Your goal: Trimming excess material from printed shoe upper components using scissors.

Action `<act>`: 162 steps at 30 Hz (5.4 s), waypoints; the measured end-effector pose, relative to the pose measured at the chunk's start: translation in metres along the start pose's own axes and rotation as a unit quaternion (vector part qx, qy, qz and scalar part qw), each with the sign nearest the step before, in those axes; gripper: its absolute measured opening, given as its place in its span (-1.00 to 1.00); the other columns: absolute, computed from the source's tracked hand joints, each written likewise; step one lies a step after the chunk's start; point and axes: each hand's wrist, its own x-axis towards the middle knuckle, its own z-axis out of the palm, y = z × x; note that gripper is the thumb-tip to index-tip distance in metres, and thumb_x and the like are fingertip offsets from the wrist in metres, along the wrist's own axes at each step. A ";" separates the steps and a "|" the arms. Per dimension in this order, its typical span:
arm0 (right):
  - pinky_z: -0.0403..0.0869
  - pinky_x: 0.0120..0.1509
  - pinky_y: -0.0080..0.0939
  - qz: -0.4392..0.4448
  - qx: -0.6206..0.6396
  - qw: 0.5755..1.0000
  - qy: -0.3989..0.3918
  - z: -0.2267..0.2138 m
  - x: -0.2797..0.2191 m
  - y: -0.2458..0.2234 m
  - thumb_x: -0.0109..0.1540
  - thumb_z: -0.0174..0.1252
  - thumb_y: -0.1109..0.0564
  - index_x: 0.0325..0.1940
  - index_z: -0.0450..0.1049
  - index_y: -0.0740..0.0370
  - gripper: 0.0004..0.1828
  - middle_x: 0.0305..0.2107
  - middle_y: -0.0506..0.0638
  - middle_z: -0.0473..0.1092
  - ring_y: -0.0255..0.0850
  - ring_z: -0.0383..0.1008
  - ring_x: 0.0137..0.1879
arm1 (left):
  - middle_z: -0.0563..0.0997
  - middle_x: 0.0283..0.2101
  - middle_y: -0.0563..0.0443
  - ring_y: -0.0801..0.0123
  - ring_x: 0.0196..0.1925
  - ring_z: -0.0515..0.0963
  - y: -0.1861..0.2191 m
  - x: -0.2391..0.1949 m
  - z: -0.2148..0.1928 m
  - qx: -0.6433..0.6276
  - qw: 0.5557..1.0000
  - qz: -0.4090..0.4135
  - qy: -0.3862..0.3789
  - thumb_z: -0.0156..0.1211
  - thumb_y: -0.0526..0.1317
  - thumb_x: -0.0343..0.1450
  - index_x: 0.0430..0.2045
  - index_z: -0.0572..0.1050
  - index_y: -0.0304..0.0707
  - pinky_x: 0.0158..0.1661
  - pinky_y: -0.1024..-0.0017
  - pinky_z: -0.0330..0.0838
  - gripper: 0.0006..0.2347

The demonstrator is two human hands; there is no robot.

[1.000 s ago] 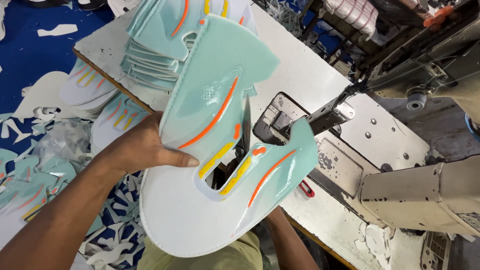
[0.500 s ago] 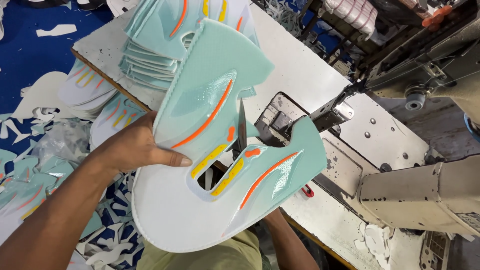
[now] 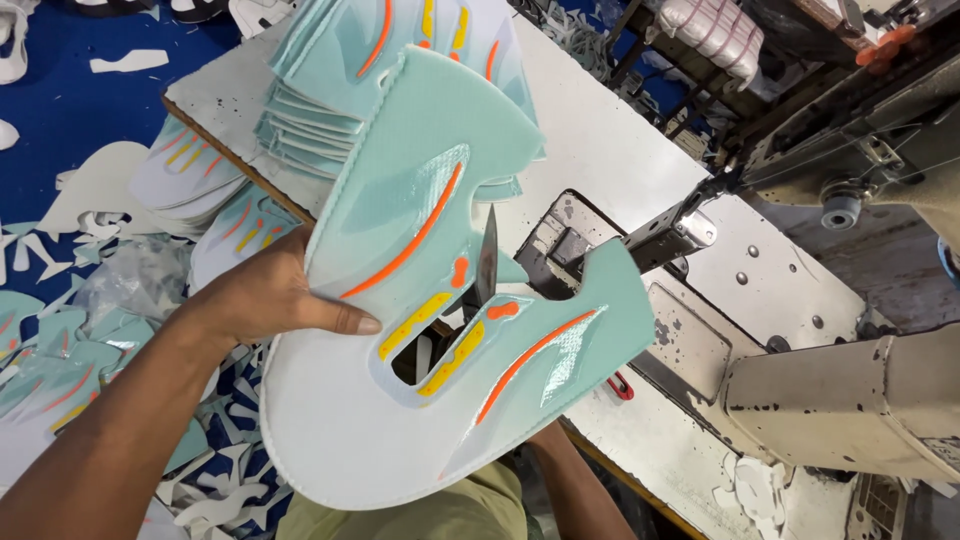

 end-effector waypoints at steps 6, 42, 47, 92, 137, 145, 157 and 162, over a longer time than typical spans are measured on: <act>0.39 0.46 0.05 -0.060 -0.034 0.991 -0.118 -0.006 0.003 0.016 0.42 -0.21 -0.30 0.60 -0.16 0.07 -0.24 0.49 0.07 0.02 -0.11 0.20 0.51 | 0.65 0.08 -0.10 0.26 0.13 0.59 0.003 -0.001 -0.001 -0.009 0.999 -0.032 -0.010 0.59 -0.22 -0.04 0.22 0.34 -0.25 0.08 0.37 0.48 -0.15; 0.45 -0.05 -0.30 -0.067 0.145 0.980 -0.122 0.221 0.097 -0.193 0.52 0.01 -0.17 -0.19 0.54 0.26 -0.52 -0.42 -0.15 0.49 -0.32 0.51 -0.23 | 0.63 0.04 -0.13 0.22 0.10 0.63 -0.142 -0.146 -0.088 -0.043 0.991 -0.040 0.122 0.58 -0.39 0.10 0.12 0.54 -0.33 0.05 0.19 0.51 -0.38; 0.32 -0.40 -0.28 0.121 -0.297 0.945 0.068 0.204 0.093 -0.211 0.27 0.15 0.07 -0.21 0.43 0.36 -0.75 -0.65 -0.06 0.35 -0.31 0.36 -0.52 | 0.56 0.00 -0.04 0.42 -0.04 0.58 -0.179 -0.120 -0.134 0.037 0.949 0.058 0.307 0.46 -0.22 0.28 -0.13 0.47 -0.44 -0.07 0.38 0.53 -0.62; 0.05 0.55 0.06 0.016 -0.459 0.888 -0.027 0.220 0.066 -0.226 0.29 0.13 -0.11 0.40 0.28 0.36 -0.30 0.39 0.35 0.15 0.16 0.08 0.54 | 0.65 -0.06 -0.04 0.35 -0.02 0.58 -0.010 -0.012 0.062 -0.264 0.944 0.096 0.176 0.37 -0.26 0.33 -0.05 0.55 -0.41 0.00 0.38 0.47 -0.67; 0.51 -0.10 -0.18 -0.048 -0.431 0.901 0.018 0.249 0.101 -0.266 0.15 0.15 0.09 -0.16 0.40 0.30 -0.73 -0.39 0.06 0.50 -0.18 0.48 -0.30 | 0.69 -0.06 -0.03 0.31 0.02 0.64 -0.010 0.001 0.017 -0.065 0.994 0.085 0.021 0.49 -0.23 0.19 -0.03 0.54 -0.31 0.01 0.35 0.53 -0.54; 0.47 -0.13 -0.18 -0.037 -0.406 0.913 0.012 0.255 0.092 -0.262 0.17 0.13 -0.10 -0.12 0.40 0.31 -0.58 -0.41 0.01 0.44 -0.18 0.42 -0.29 | 0.65 -0.04 -0.03 0.38 0.03 0.60 0.012 0.000 0.019 -0.131 0.981 0.131 0.056 0.46 -0.25 0.22 0.03 0.48 -0.33 0.04 0.37 0.50 -0.52; 0.44 -0.13 -0.20 0.009 -0.357 0.934 0.017 0.256 0.088 -0.242 0.23 0.14 -0.21 -0.06 0.39 0.35 -0.47 -0.43 0.02 0.43 -0.20 0.44 -0.28 | 0.73 -0.20 0.00 0.41 -0.12 0.66 0.019 0.012 0.003 -0.005 0.994 0.099 0.041 0.39 -0.27 0.26 -0.13 0.59 -0.31 -0.06 0.36 0.53 -0.69; 0.43 -0.10 -0.21 0.030 -0.305 0.951 0.042 0.270 0.088 -0.248 0.28 0.13 -0.17 -0.02 0.36 0.34 -0.50 -0.46 0.01 0.43 -0.21 0.45 -0.27 | 0.75 -0.24 -0.02 0.38 -0.20 0.69 0.014 0.017 0.005 0.052 0.995 0.079 0.042 0.38 -0.26 0.29 -0.18 0.62 -0.33 -0.11 0.35 0.56 -0.74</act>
